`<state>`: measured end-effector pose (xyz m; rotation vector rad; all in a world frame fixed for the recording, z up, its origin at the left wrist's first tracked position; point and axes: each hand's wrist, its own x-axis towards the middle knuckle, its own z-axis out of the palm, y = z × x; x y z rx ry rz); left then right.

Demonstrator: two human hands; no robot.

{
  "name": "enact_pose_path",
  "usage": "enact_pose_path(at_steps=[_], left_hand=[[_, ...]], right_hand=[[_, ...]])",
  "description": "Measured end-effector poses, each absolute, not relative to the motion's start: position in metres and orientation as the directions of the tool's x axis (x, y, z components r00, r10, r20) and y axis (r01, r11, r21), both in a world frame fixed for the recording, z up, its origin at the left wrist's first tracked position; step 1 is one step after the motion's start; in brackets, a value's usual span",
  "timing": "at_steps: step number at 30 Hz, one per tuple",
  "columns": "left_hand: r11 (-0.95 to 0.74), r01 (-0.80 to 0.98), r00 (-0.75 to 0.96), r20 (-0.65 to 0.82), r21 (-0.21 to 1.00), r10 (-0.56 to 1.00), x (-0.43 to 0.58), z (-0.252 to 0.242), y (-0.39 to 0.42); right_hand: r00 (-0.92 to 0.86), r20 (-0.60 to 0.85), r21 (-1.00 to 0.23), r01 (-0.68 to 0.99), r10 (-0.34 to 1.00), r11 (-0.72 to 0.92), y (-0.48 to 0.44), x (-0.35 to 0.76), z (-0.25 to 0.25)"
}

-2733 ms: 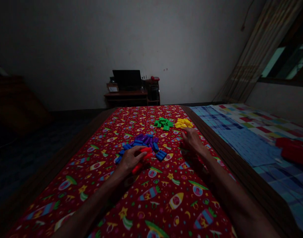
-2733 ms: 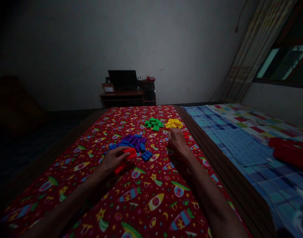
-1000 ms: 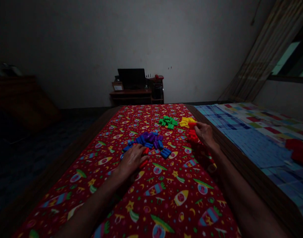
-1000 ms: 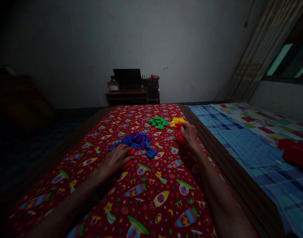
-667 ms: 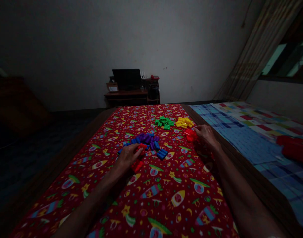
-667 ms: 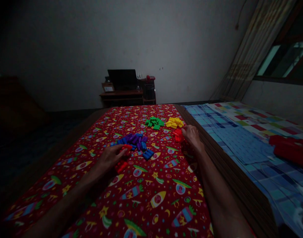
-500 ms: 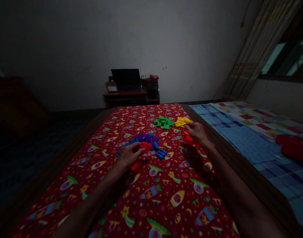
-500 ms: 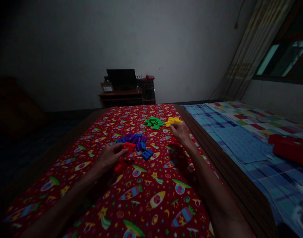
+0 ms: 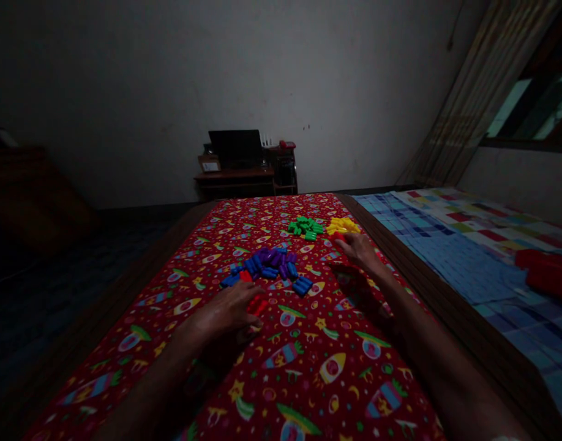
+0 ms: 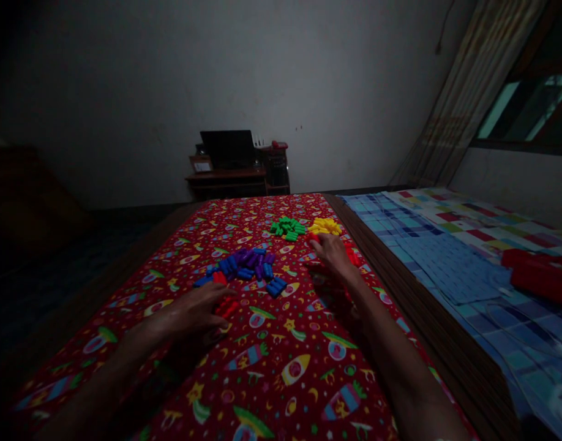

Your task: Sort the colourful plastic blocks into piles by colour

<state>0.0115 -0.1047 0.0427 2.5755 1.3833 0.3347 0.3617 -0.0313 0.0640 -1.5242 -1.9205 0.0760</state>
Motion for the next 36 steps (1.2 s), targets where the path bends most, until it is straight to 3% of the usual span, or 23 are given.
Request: enact_pose_path(at_steps=[5, 8, 12, 16, 18, 20, 22, 24, 27, 30, 33, 36], left_hand=[[-0.562, 0.802, 0.561, 0.066, 0.204, 0.825, 0.014, 0.037, -0.105], [-0.540, 0.792, 0.540, 0.088, 0.284, 0.837, 0.022, 0.043, -0.102], [-0.473, 0.741, 0.489, 0.100, 0.476, 0.867, 0.032, 0.059, -0.100], [-0.233, 0.659, 0.338, -0.004, 0.715, 0.941, 0.051, 0.067, -0.101], [-0.112, 0.554, 0.291, -0.066, 0.825, 0.954, 0.060, 0.063, -0.101], [-0.070, 0.426, 0.305, -0.071, 0.902, 0.950, 0.067, 0.055, -0.102], [-0.070, 0.317, 0.343, -0.046, 0.946, 0.938, 0.072, 0.045, -0.102], [-0.059, 0.261, 0.360, -0.040, 0.964, 0.932, 0.073, 0.038, -0.102], [-0.052, 0.275, 0.362, -0.053, 0.960, 0.931, 0.069, 0.038, -0.099], [-0.184, 0.461, 0.308, 0.038, 0.868, 0.951, 0.054, 0.052, -0.092], [-0.342, 0.692, 0.317, 0.158, 0.636, 0.935, 0.033, 0.064, -0.086], [-0.424, 0.764, 0.450, 0.069, 0.486, 0.890, 0.022, 0.063, -0.090]], right_hand=[[0.135, 0.306, -0.340, 0.940, 0.942, -0.024, -0.027, 0.409, 0.055], [0.185, 0.316, -0.297, 0.951, 0.931, -0.089, -0.031, 0.415, 0.053], [0.244, 0.407, -0.304, 0.945, 0.880, -0.122, -0.032, 0.412, 0.068], [0.061, 0.404, -0.458, 0.877, 0.913, 0.144, -0.038, 0.382, 0.087], [-0.173, 0.351, -0.598, 0.715, 0.920, 0.363, -0.048, 0.353, 0.089], [-0.451, 0.302, -0.685, 0.510, 0.840, 0.520, -0.062, 0.321, 0.085], [-0.649, 0.294, -0.656, 0.397, 0.701, 0.642, -0.078, 0.293, 0.079], [-0.730, 0.301, -0.580, 0.370, 0.613, 0.726, -0.090, 0.276, 0.072], [-0.690, 0.334, -0.487, 0.457, 0.642, 0.745, -0.090, 0.276, 0.067], [-0.512, 0.395, -0.436, 0.627, 0.763, 0.646, -0.070, 0.303, 0.070], [-0.230, 0.437, -0.356, 0.843, 0.870, 0.402, -0.048, 0.344, 0.076], [-0.029, 0.343, -0.228, 0.967, 0.939, 0.113, -0.038, 0.380, 0.076]])
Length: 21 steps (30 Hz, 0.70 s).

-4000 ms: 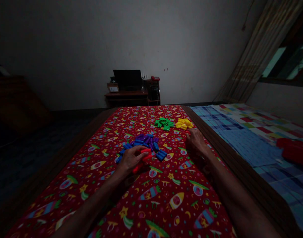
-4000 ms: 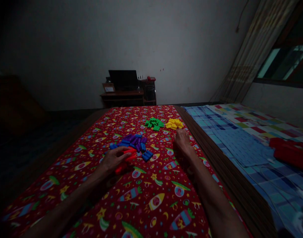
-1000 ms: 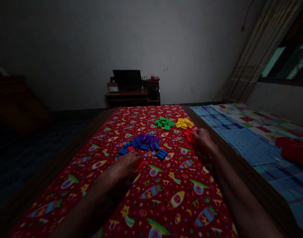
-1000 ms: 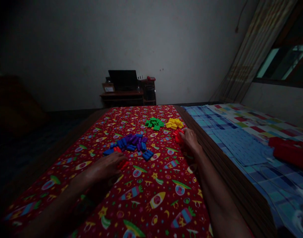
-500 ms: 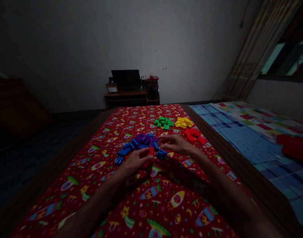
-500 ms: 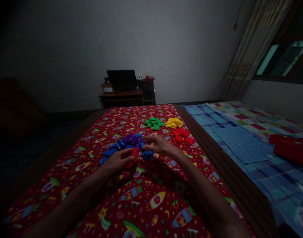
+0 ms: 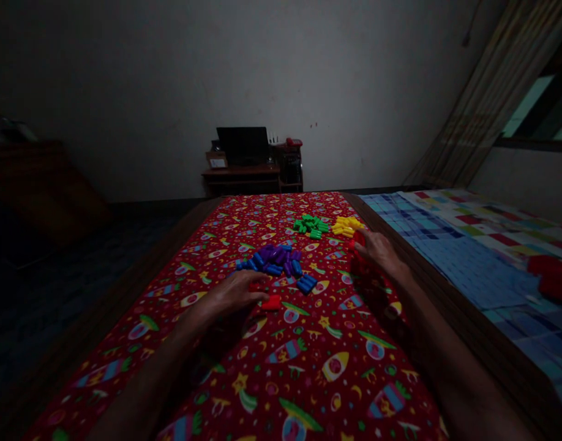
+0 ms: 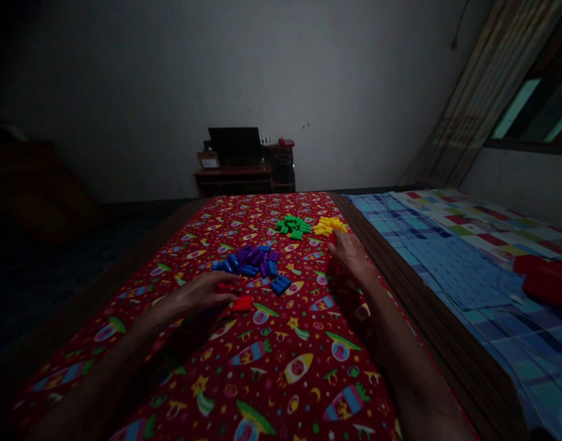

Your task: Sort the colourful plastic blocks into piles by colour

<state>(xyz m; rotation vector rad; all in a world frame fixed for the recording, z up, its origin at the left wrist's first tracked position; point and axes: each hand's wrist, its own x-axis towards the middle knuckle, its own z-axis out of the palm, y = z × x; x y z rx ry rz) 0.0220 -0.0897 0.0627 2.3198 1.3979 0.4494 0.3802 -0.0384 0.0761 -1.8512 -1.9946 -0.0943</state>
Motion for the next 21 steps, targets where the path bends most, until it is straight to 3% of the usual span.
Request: enact_pose_path(at_steps=[4, 10, 13, 16, 21], left_hand=[[-0.498, 0.777, 0.543, -0.011, 0.385, 0.839, 0.033, 0.053, -0.104], [-0.442, 0.831, 0.452, 0.054, 0.337, 0.890, 0.031, 0.058, -0.095], [-0.404, 0.872, 0.396, 0.087, 0.275, 0.914, 0.015, 0.061, -0.083], [-0.350, 0.918, 0.353, 0.018, 0.188, 0.935, 0.006, 0.060, -0.081], [-0.356, 0.927, 0.357, 0.009, 0.120, 0.934, 0.011, 0.058, -0.090]], right_hand=[[0.060, 0.182, -0.164, 0.986, 0.981, -0.030, -0.037, 0.404, 0.070], [0.114, 0.319, -0.224, 0.974, 0.941, -0.043, -0.035, 0.426, 0.074], [0.157, 0.174, -0.173, 0.977, 0.972, -0.127, -0.036, 0.447, 0.074], [0.160, -0.027, -0.182, 0.970, 0.987, -0.162, -0.034, 0.458, 0.064], [0.144, 0.000, -0.291, 0.947, 0.990, -0.138, -0.024, 0.449, 0.051]])
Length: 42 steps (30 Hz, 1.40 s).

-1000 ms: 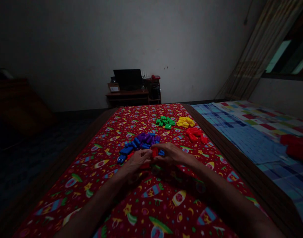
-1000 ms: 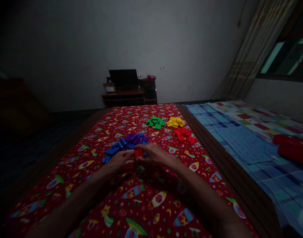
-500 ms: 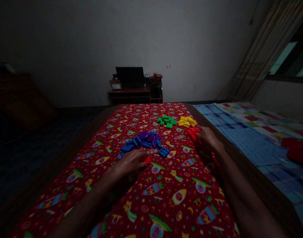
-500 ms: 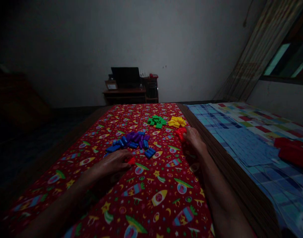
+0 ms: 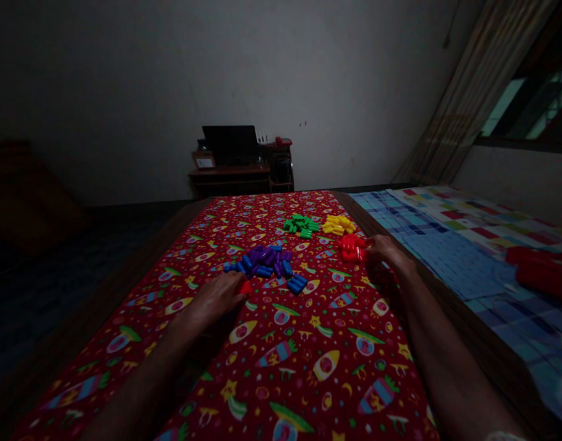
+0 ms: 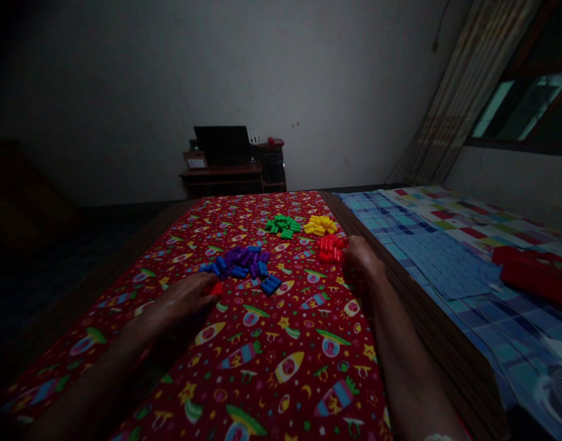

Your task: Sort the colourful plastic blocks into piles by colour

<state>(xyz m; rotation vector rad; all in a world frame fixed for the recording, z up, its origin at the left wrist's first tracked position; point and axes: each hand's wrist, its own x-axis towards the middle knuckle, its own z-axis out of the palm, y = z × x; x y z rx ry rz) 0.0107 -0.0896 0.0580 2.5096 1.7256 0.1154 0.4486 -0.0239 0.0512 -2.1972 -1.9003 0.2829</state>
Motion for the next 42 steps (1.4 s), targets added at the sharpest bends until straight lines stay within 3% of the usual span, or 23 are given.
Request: enact_pose_path(at_steps=[4, 7, 10, 13, 15, 17, 20, 22, 26, 30, 32, 37, 39, 42], left_hand=[[-0.352, 0.907, 0.357, 0.022, 0.232, 0.934, 0.019, 0.063, -0.091], [-0.356, 0.850, 0.341, 0.109, 0.388, 0.934, 0.033, 0.066, -0.092], [-0.390, 0.753, 0.335, 0.200, 0.531, 0.921, 0.054, 0.063, -0.097], [-0.459, 0.665, 0.366, 0.278, 0.590, 0.888, 0.070, 0.055, -0.106], [-0.514, 0.621, 0.395, 0.330, 0.592, 0.857, 0.075, 0.049, -0.112], [-0.565, 0.586, 0.435, 0.364, 0.581, 0.824, 0.076, 0.048, -0.116], [-0.593, 0.600, 0.454, 0.382, 0.536, 0.805, 0.069, 0.052, -0.115], [-0.578, 0.663, 0.451, 0.363, 0.475, 0.815, 0.056, 0.058, -0.110], [-0.456, 0.834, 0.401, 0.227, 0.311, 0.888, 0.021, 0.060, -0.091], [-0.369, 0.901, 0.361, 0.077, 0.229, 0.929, 0.003, 0.055, -0.079], [-0.363, 0.888, 0.366, 0.044, 0.281, 0.930, 0.002, 0.055, -0.076], [-0.255, 0.895, 0.198, 0.186, 0.365, 0.962, -0.007, 0.067, -0.067], [-0.265, 0.885, 0.243, 0.106, 0.383, 0.964, -0.015, 0.068, -0.065], [-0.356, 0.865, 0.392, -0.035, 0.354, 0.919, -0.020, 0.062, -0.067]], right_hand=[[0.122, 0.027, -0.183, 0.976, 0.992, -0.115, -0.023, 0.442, 0.062], [0.087, 0.150, -0.153, 0.986, 0.985, -0.063, -0.029, 0.426, 0.078], [-0.150, 0.252, -0.337, 0.912, 0.956, 0.232, -0.043, 0.382, 0.087], [-0.491, 0.270, -0.582, 0.602, 0.828, 0.547, -0.063, 0.321, 0.082], [-0.610, 0.284, -0.634, 0.460, 0.740, 0.622, -0.076, 0.288, 0.073], [-0.645, 0.299, -0.621, 0.428, 0.703, 0.657, -0.082, 0.271, 0.066], [-0.552, 0.342, -0.588, 0.506, 0.760, 0.631, -0.073, 0.282, 0.066], [-0.383, 0.403, -0.574, 0.601, 0.831, 0.556, -0.057, 0.309, 0.072], [0.036, 0.482, -0.507, 0.827, 0.875, 0.245, -0.030, 0.376, 0.076], [0.253, 0.425, -0.481, 0.876, 0.869, -0.020, -0.024, 0.417, 0.058], [0.256, 0.381, -0.448, 0.892, 0.888, -0.065, -0.026, 0.423, 0.049], [0.240, 0.437, -0.410, 0.911, 0.867, -0.046, -0.028, 0.413, 0.055], [0.201, 0.459, -0.428, 0.904, 0.865, 0.018, -0.028, 0.399, 0.063], [0.002, 0.488, -0.449, 0.858, 0.873, 0.249, -0.033, 0.366, 0.068]])
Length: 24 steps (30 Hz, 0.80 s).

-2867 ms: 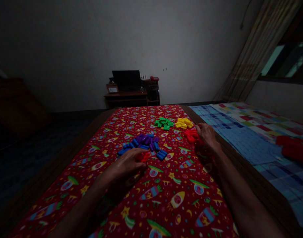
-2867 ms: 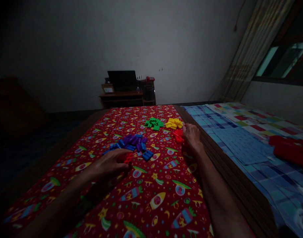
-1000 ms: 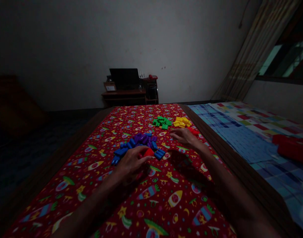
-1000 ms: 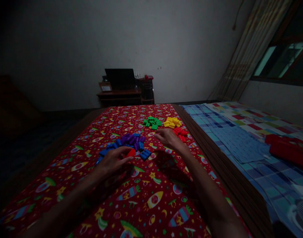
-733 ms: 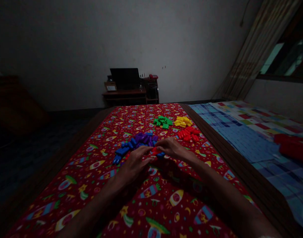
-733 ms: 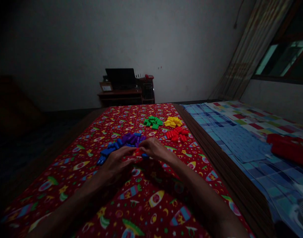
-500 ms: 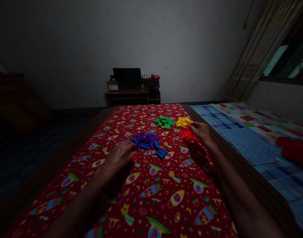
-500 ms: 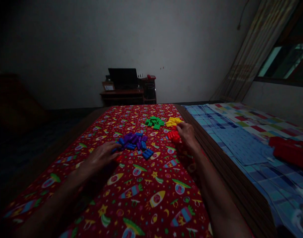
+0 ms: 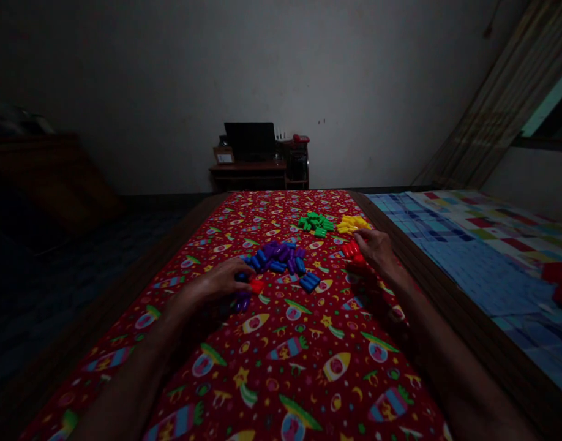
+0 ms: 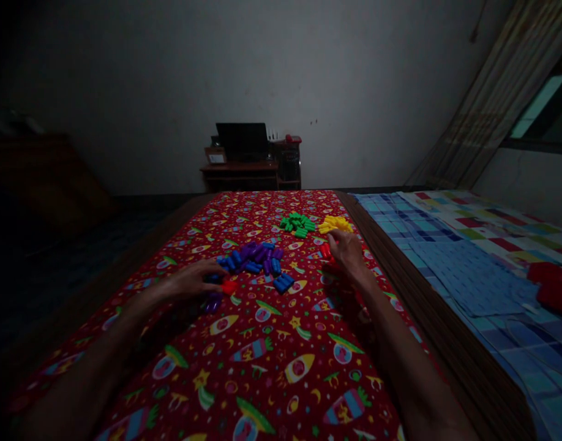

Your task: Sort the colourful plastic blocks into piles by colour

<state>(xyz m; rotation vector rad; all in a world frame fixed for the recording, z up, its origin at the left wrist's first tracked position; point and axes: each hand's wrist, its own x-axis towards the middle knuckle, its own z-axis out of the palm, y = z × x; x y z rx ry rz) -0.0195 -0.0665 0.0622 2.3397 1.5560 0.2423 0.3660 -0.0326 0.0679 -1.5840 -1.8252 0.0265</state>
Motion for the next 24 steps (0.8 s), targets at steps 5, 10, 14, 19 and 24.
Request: enact_pose_path(at_steps=[5, 10, 14, 19, 24], left_hand=[[-0.478, 0.857, 0.476, 0.060, 0.190, 0.877, -0.001, 0.048, -0.074], [-0.403, 0.779, 0.403, 0.108, 0.481, 0.909, 0.031, 0.049, -0.085], [-0.262, 0.643, 0.385, -0.008, 0.719, 0.923, 0.054, 0.053, -0.096], [-0.249, 0.599, 0.323, 0.055, 0.761, 0.945, 0.057, 0.052, -0.097], [-0.377, 0.687, 0.217, 0.320, 0.621, 0.922, 0.035, 0.060, -0.083]], right_hand=[[-0.447, 0.420, -0.452, 0.652, 0.790, 0.609, -0.063, 0.301, 0.055], [-0.632, 0.455, -0.477, 0.421, 0.627, 0.771, -0.097, 0.266, 0.050], [-0.699, 0.394, -0.465, 0.408, 0.596, 0.786, -0.100, 0.261, 0.049], [-0.550, 0.459, -0.402, 0.572, 0.698, 0.715, -0.074, 0.286, 0.055], [-0.093, 0.572, -0.329, 0.884, 0.815, 0.332, -0.040, 0.351, 0.064]])
